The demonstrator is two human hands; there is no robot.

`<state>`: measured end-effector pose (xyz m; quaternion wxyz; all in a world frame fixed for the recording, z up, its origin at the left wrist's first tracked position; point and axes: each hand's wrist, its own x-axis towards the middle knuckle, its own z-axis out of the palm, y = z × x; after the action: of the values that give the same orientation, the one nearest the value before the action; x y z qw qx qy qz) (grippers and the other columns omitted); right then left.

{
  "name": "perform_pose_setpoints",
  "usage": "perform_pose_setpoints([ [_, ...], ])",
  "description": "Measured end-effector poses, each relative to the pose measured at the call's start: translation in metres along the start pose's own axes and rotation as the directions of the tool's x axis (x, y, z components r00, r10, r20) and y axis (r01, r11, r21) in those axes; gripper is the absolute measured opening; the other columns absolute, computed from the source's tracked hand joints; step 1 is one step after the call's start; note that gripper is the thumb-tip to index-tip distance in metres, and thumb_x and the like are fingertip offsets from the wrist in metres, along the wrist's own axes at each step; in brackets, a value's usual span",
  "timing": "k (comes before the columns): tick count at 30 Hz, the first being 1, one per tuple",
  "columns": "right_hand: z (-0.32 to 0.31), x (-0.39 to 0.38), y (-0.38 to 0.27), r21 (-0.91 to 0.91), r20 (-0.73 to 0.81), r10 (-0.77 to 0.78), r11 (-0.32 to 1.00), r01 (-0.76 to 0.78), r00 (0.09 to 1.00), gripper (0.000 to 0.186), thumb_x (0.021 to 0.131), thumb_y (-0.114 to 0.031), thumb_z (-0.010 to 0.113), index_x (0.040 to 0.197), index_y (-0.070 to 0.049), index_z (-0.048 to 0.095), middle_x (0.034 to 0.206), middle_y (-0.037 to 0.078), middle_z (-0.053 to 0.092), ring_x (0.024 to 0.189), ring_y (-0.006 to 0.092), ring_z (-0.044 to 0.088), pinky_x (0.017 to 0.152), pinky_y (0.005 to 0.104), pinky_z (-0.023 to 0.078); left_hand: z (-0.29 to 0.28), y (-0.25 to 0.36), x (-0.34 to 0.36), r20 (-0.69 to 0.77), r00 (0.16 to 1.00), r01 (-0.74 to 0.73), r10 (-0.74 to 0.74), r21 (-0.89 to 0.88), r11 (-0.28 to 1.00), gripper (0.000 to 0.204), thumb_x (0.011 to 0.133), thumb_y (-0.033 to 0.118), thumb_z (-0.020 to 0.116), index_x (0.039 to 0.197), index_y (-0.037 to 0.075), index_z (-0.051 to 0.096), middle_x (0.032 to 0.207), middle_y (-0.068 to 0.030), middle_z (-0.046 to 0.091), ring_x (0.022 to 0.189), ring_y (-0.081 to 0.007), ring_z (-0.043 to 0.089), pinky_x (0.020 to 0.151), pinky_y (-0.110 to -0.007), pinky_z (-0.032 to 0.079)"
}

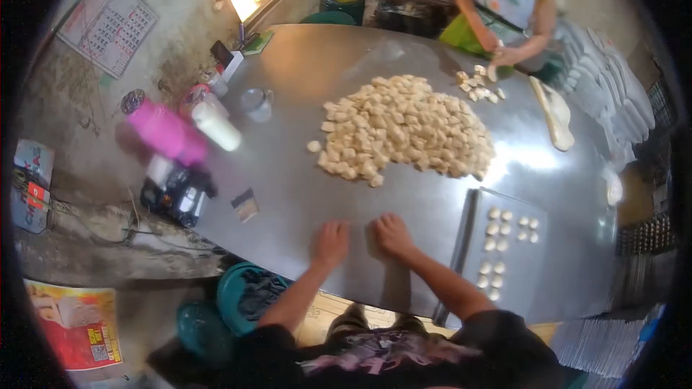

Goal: Shaping small pieces of dough into balls and placing them on a metal baking tray.

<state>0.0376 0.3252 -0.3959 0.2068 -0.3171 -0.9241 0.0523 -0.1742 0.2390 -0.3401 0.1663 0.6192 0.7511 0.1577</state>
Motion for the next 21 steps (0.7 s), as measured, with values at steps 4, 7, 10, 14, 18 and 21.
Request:
perform_pose_setpoints([
  [4, -0.022, 0.001, 0.014, 0.114, 0.116, 0.131, 0.983, -0.144, 0.985, 0.016, 0.075, -0.011, 0.052, 0.089, -0.004, 0.055, 0.091, 0.016, 0.051, 0.091, 0.0334, 0.048, 0.083, 0.0430, 0.039, -0.015, -0.049, -0.014, -0.072, 0.997, 0.027, -0.029, -0.035, 0.999, 0.024, 0.084, 0.018, 0.056, 0.105, 0.008, 0.057, 0.087, -0.0151, 0.060, 0.081, -0.0357, 0.058, 0.070, -0.048, 0.046],
  [7, -0.046, -0.052, 0.005, -0.061, 0.223, 0.379, 0.925, -0.375, 0.898, 0.025, 0.074, -0.010, 0.052, 0.097, -0.002, 0.053, 0.098, 0.018, 0.052, 0.094, 0.0322, 0.049, 0.085, 0.0415, 0.040, 0.027, -0.069, -0.069, -0.362, 0.921, -0.065, 0.141, 0.215, 0.975, 0.011, 0.083, 0.018, 0.054, 0.083, 0.007, 0.058, 0.070, -0.0144, 0.055, 0.067, -0.0355, 0.054, 0.058, -0.049, 0.042],
  [10, -0.001, -0.067, -0.025, -0.067, 0.049, 0.176, 0.983, -0.173, 0.983, 0.024, 0.073, -0.009, 0.052, 0.096, -0.001, 0.053, 0.099, 0.018, 0.053, 0.094, 0.0311, 0.050, 0.083, 0.0390, 0.041, 0.065, -0.022, -0.067, -0.335, 0.911, -0.261, 0.239, -0.020, 0.965, 0.012, 0.085, 0.017, 0.051, 0.083, 0.007, 0.057, 0.072, -0.0152, 0.055, 0.072, -0.0344, 0.055, 0.067, -0.046, 0.044],
  [14, -0.014, 0.009, -0.009, 0.088, 0.124, 0.017, 0.996, -0.028, 0.992, 0.023, 0.074, -0.009, 0.052, 0.096, -0.002, 0.054, 0.099, 0.018, 0.054, 0.093, 0.0315, 0.050, 0.082, 0.0380, 0.041, 0.008, 0.028, 0.019, -0.039, 0.963, -0.270, 0.268, -0.221, 0.937, 0.018, 0.087, 0.017, 0.047, 0.096, 0.006, 0.058, 0.089, -0.0167, 0.059, 0.080, -0.0357, 0.057, 0.072, -0.044, 0.047],
  [18, -0.051, -0.032, -0.001, 0.066, 0.177, 0.229, 0.968, -0.244, 0.957, 0.022, 0.076, -0.012, 0.052, 0.097, -0.004, 0.055, 0.096, 0.018, 0.054, 0.092, 0.0315, 0.051, 0.082, 0.0384, 0.042, 0.013, -0.031, -0.034, -0.044, 0.985, -0.171, 0.169, -0.037, 0.985, 0.022, 0.087, 0.019, 0.049, 0.102, 0.006, 0.057, 0.096, -0.0160, 0.058, 0.081, -0.0355, 0.057, 0.072, -0.044, 0.047],
  [21, -0.045, -0.095, -0.040, -0.001, 0.193, 0.267, 0.962, -0.272, 0.944, 0.023, 0.077, -0.013, 0.051, 0.098, -0.003, 0.055, 0.097, 0.017, 0.054, 0.093, 0.0318, 0.050, 0.082, 0.0400, 0.042, 0.125, -0.070, -0.126, -0.273, 0.955, -0.067, -0.113, -0.572, 0.817, 0.023, 0.086, 0.019, 0.050, 0.103, 0.005, 0.057, 0.094, -0.0179, 0.058, 0.085, -0.0357, 0.056, 0.075, -0.045, 0.046],
])
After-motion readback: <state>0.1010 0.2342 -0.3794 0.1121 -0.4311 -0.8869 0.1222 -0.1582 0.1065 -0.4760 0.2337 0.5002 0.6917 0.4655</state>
